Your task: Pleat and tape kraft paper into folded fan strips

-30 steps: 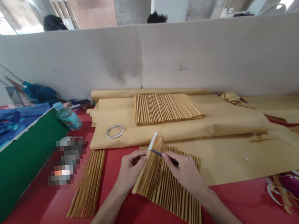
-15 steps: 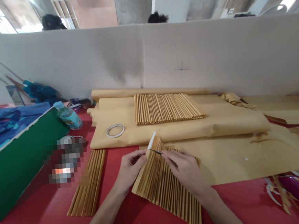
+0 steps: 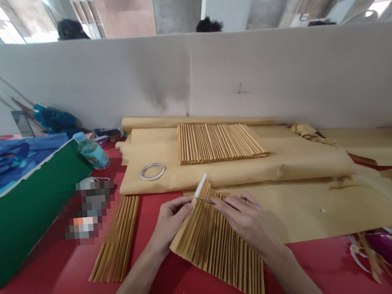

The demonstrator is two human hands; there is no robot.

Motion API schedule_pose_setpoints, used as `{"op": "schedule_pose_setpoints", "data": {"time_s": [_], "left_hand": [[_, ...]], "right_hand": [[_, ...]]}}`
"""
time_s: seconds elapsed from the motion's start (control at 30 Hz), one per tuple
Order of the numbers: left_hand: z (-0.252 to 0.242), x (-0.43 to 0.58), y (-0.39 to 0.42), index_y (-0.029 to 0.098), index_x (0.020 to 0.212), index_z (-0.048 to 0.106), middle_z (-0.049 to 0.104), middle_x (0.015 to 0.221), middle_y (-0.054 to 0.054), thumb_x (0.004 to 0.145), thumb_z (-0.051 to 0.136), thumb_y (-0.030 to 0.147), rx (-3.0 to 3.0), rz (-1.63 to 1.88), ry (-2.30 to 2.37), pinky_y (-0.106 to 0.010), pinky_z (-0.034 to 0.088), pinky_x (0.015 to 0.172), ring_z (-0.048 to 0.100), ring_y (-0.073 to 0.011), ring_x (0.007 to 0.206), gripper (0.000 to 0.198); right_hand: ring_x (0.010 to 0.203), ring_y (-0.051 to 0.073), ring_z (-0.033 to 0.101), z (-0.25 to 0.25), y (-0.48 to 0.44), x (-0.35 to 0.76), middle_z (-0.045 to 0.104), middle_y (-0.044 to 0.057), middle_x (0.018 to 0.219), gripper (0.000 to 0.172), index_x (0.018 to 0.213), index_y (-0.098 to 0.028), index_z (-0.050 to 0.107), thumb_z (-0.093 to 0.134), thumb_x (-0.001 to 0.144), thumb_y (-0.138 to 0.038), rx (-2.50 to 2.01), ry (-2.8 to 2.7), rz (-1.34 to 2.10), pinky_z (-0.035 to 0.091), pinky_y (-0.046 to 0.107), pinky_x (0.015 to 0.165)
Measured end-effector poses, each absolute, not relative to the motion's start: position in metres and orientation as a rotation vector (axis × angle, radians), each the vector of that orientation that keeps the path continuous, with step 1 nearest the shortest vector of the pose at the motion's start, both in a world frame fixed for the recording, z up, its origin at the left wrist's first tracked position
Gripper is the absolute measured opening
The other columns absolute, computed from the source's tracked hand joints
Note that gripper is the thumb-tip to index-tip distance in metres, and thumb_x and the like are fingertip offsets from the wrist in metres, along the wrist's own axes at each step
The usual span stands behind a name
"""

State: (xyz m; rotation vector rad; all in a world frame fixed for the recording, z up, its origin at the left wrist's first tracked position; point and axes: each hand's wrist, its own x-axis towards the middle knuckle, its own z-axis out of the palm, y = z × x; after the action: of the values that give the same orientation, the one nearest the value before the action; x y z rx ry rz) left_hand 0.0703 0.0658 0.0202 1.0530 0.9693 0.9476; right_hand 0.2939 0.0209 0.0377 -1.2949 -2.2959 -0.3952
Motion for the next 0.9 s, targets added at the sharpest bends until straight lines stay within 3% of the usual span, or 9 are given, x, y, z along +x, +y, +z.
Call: {"op": "schedule_pose_setpoints", "data": {"time_s": [0.67, 0.9], "left_hand": [[0.019, 0.073, 0.068, 0.018, 0.094, 0.084, 0.081, 0.091, -0.006, 0.067, 0.088, 0.041, 0.879, 0.913, 0.95, -0.025, 0.051, 0.073, 0.069, -0.0172, 0.078, 0.036], [0.02, 0.073, 0.067, 0.017, 0.092, 0.084, 0.08, 0.086, -0.005, 0.068, 0.088, 0.04, 0.883, 0.918, 0.964, -0.024, 0.051, 0.072, 0.069, -0.0167, 0.077, 0.034]], "right_hand": [[0.079, 0.016, 0.065, 0.041, 0.024, 0.306, 0.074, 0.004, 0.087, 0.032, 0.133, -0.022, 0.067, 0.048, 0.107, -0.023, -1.251, -2.291, -0.423, 0.038, 0.033, 0.076], [0.077, 0.015, 0.063, 0.044, 0.026, 0.308, 0.072, 0.002, 0.084, 0.029, 0.127, -0.018, 0.069, 0.048, 0.107, -0.022, -1.196, -2.295, -0.463, 0.037, 0.034, 0.076]]}}
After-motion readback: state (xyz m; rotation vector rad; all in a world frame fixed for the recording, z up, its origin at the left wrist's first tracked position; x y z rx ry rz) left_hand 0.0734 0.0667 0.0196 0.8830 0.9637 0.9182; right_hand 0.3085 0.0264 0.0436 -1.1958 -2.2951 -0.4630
